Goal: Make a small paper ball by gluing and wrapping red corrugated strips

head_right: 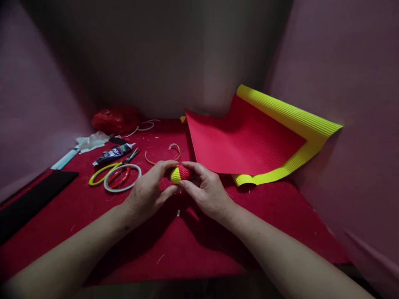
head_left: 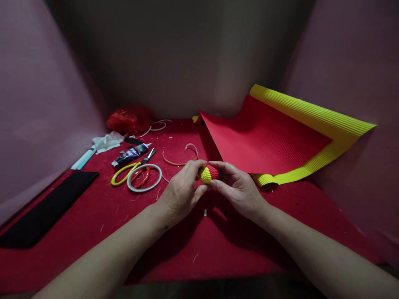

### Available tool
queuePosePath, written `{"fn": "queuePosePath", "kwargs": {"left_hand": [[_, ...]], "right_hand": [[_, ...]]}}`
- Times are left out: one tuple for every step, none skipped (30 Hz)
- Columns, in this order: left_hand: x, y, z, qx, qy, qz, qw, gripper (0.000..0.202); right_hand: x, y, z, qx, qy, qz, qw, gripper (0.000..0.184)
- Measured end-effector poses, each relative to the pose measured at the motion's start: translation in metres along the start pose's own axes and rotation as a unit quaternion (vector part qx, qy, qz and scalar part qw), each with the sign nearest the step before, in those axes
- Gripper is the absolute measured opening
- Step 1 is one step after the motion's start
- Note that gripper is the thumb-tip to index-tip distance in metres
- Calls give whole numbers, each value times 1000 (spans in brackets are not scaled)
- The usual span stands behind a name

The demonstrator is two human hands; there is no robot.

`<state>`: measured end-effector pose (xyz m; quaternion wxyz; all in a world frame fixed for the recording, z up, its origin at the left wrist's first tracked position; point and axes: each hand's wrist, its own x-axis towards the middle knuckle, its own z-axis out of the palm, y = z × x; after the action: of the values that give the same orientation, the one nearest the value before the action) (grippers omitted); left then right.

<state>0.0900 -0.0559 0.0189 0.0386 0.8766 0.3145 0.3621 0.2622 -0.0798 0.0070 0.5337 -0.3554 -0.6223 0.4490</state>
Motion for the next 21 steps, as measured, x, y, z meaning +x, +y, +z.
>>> {"fn": "queuePosePath", "kwargs": {"left_hand": [[0, 0, -1, 0, 1, 0, 1000, 43], [1, 0, -1, 2, 2, 1, 1000, 41], [1, 0, -1, 4, 3, 2, 1000, 40], [1, 1, -1, 5, 4, 3, 1000, 40], [1, 1, -1, 7, 5, 3, 1000, 39], [1, 1, -1, 8, 4, 1, 1000, 39], [1, 1, -1, 8, 2, 0, 1000, 39], [1, 1, -1, 9, 0, -2, 1000, 39], [0, 1, -1, 9, -3, -2, 1000, 39], [0, 2, -1, 9, -5, -2, 1000, 38], [0, 2, 0, 8, -6, -1, 1000, 37], [0, 2, 0, 8, -7, 2, 1000, 37], [0, 1, 0, 8, -9, 4, 1000, 36], [0, 1, 0, 8, -10, 6, 1000, 35], [0, 1, 0, 9, -9, 8, 1000, 35], [0, 1, 0, 8, -8, 11, 1000, 34], [0, 1, 0, 8, -5, 14, 1000, 34], [0, 1, 0, 9, -1, 18, 1000, 33], [0, 1, 0, 9, 2, 20, 1000, 33], [0, 0, 0, 10, 5, 23, 1000, 32], [0, 0, 0, 9, 7, 25, 1000, 32]], "right_hand": [[0, 0, 0, -10, 1, -3, 1000, 35], [0, 0, -1, -23, 3, -8, 1000, 35], [-1, 0, -1, -36, 6, -12, 999, 35], [-1, 1, -1, -49, 8, -16, 999, 36], [-1, 1, -1, -59, 10, -19, 998, 36], [-1, 2, -1, -66, 11, -23, 997, 36], [-1, 3, -1, -72, 13, -26, 997, 36], [-2, 4, -1, -77, 14, -27, 997, 37], [-2, 4, -1, -81, 15, -28, 996, 37], [-2, 5, 0, -85, 18, -26, 996, 38], [-2, 5, 0, -90, 21, -24, 995, 38], [-2, 6, 0, -95, 25, -21, 995, 38], [-1, 6, 0, -103, 29, -21, 994, 37], [-1, 7, 0, -111, 33, -23, 993, 36], [-1, 7, 0, -118, 34, -26, 992, 36], [-1, 7, -1, -124, 35, -31, 991, 37], [-1, 7, -1, -129, 35, -35, 990, 37], [-1, 6, -1, -133, 36, -39, 990, 37], [-1, 6, -1, -137, 36, -41, 989, 38], [-1, 5, 0, -141, 36, -43, 988, 37], [-1, 5, 0, -143, 37, -45, 988, 37]]}}
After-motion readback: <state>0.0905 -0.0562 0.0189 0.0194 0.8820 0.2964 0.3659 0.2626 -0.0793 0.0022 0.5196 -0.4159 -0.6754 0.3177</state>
